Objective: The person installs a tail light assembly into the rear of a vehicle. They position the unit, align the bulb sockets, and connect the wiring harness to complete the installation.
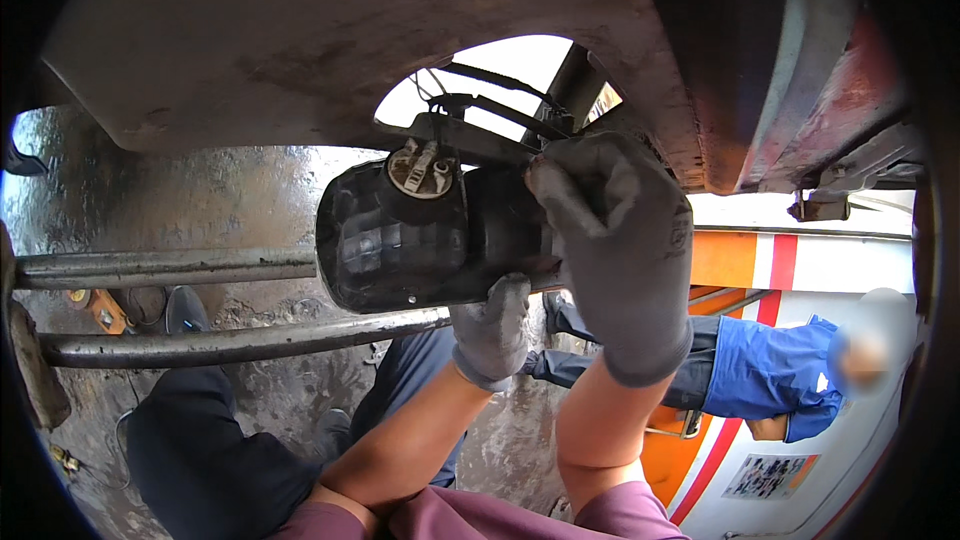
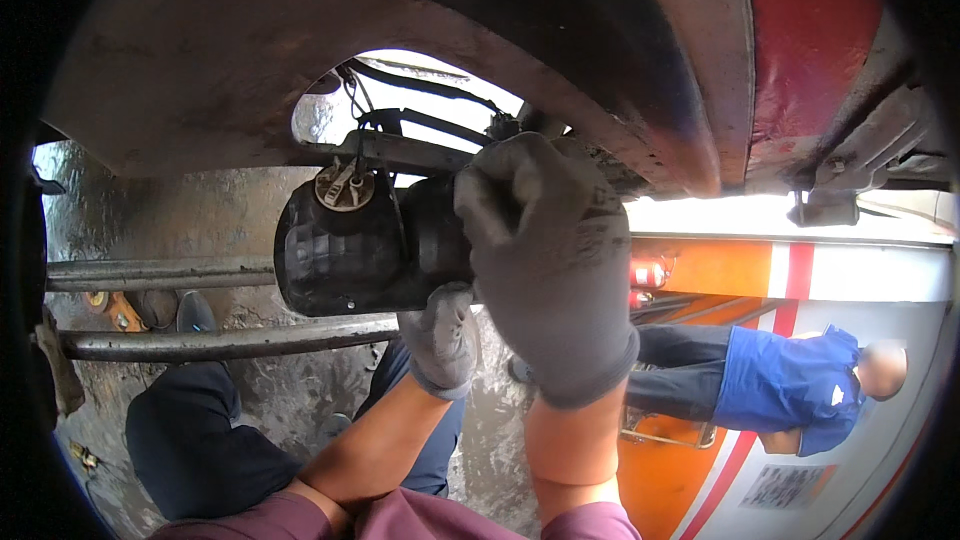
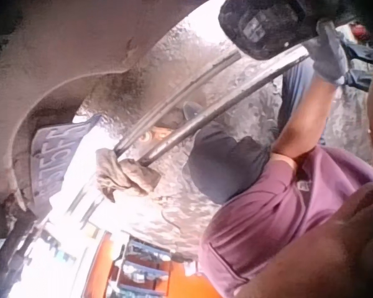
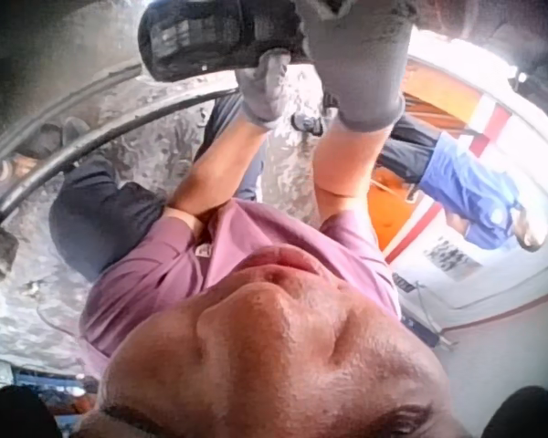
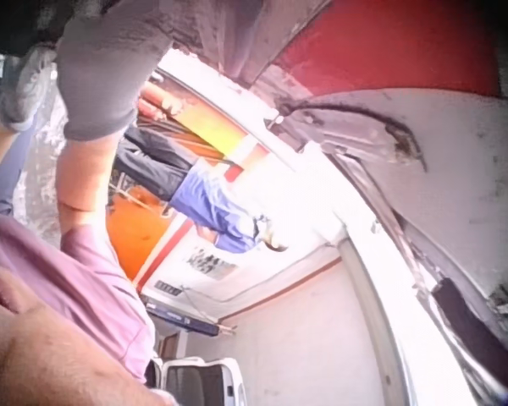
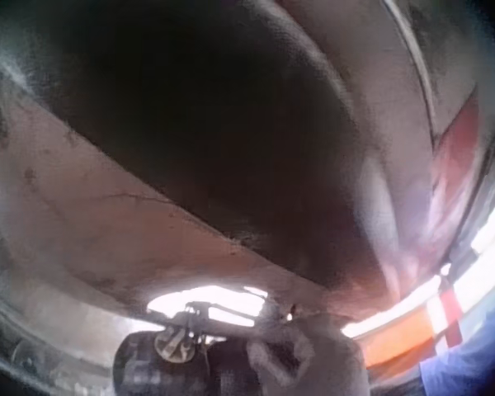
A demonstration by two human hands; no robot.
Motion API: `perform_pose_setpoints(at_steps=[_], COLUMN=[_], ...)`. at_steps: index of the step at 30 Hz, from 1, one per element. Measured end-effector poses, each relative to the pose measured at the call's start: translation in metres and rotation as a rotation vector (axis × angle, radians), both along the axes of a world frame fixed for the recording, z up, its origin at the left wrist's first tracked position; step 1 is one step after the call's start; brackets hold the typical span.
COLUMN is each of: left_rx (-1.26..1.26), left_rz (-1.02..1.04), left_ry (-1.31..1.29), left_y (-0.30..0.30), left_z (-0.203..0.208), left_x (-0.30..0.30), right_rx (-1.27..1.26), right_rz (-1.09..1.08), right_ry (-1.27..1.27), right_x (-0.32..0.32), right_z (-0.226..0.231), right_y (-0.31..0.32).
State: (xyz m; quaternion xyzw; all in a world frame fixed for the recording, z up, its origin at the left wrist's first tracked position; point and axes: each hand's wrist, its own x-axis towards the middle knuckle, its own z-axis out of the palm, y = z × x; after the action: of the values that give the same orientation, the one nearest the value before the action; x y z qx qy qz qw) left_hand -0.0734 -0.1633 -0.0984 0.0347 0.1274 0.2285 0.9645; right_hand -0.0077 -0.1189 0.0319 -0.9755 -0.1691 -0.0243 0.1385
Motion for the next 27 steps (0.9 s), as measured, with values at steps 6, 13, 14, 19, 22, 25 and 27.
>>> perform_pose_setpoints(at_steps=[6,13,14,19,22,25,27], left_rx=[0.436,0.3,0.425,0.842,0.932,0.112,0.185], left_rz=[-0.085,0.122,0.119,0.118,0.365,0.046,0.025], left_ry=[0.121,-0.045,-0.002,0.249,0.284,0.033,0.055], left_y=[0.004,-0.004,-0.007,0.004,0.001,0.007,0.003], left_z=[-0.01,-0.008,-0.012,-0.01,-0.016,0.002,-0.009], left_x=[-0.005,0.0,-0.001,-0.002,0.004,0.003,0.001], right_rx=[0.199,0.129,0.137,0.409,0.458,0.491,0.504], right_rz=[-0.009,-0.049,-0.082,-0.03,-0.044,-0.062,-0.036], right_ry=[0.206,0.172,0.198,0.243,0.261,0.253,0.22], right_x=[0.007,0.001,0.002,0.011,0.011,0.009,0.007], right_z=[0.009,0.013,0.014,0.001,0.001,-0.002,-0.004], right_y=[-0.008,0.004,0.004,-0.015,-0.017,-0.016,-0.015])
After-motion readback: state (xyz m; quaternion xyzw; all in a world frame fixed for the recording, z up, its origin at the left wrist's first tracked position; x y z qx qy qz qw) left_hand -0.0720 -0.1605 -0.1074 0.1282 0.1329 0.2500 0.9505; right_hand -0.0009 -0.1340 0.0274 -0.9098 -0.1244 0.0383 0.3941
